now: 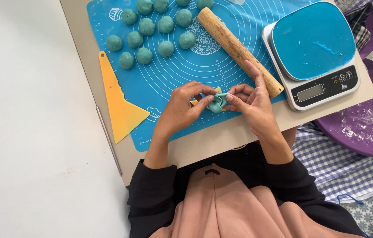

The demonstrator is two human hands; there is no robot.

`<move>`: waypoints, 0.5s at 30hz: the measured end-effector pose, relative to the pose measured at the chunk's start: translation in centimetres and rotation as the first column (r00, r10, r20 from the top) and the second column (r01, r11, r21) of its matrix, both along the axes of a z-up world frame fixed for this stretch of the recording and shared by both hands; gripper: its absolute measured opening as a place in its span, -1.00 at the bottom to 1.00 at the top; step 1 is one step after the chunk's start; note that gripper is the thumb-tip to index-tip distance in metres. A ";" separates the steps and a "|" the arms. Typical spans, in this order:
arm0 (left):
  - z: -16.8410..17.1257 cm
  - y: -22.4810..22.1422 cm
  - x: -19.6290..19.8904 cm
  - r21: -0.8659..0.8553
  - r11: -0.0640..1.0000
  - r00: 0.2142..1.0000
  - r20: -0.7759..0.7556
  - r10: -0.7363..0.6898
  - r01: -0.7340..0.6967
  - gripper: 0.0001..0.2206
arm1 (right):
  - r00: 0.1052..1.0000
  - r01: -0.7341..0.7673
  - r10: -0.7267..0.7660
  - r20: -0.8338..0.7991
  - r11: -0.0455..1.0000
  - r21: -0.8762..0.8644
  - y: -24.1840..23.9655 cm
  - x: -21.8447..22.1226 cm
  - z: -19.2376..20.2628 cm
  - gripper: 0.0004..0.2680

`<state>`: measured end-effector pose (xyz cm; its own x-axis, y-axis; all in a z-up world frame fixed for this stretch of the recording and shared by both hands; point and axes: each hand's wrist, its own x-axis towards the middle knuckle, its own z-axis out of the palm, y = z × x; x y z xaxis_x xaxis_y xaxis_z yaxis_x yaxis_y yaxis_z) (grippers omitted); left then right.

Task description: Rolling out blue dough and shaping it into decorative roses using a rolling pin and plastic cutting tools.

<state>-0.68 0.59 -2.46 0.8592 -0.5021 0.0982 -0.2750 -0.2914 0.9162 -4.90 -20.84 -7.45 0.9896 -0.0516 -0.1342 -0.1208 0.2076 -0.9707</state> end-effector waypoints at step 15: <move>-1.0 0.5 1.1 -0.093 0.995 0.987 -0.153 -0.050 0.036 -0.86 | 0.997 -0.046 0.050 0.056 0.997 -0.065 1.3 0.6 1.4 -0.27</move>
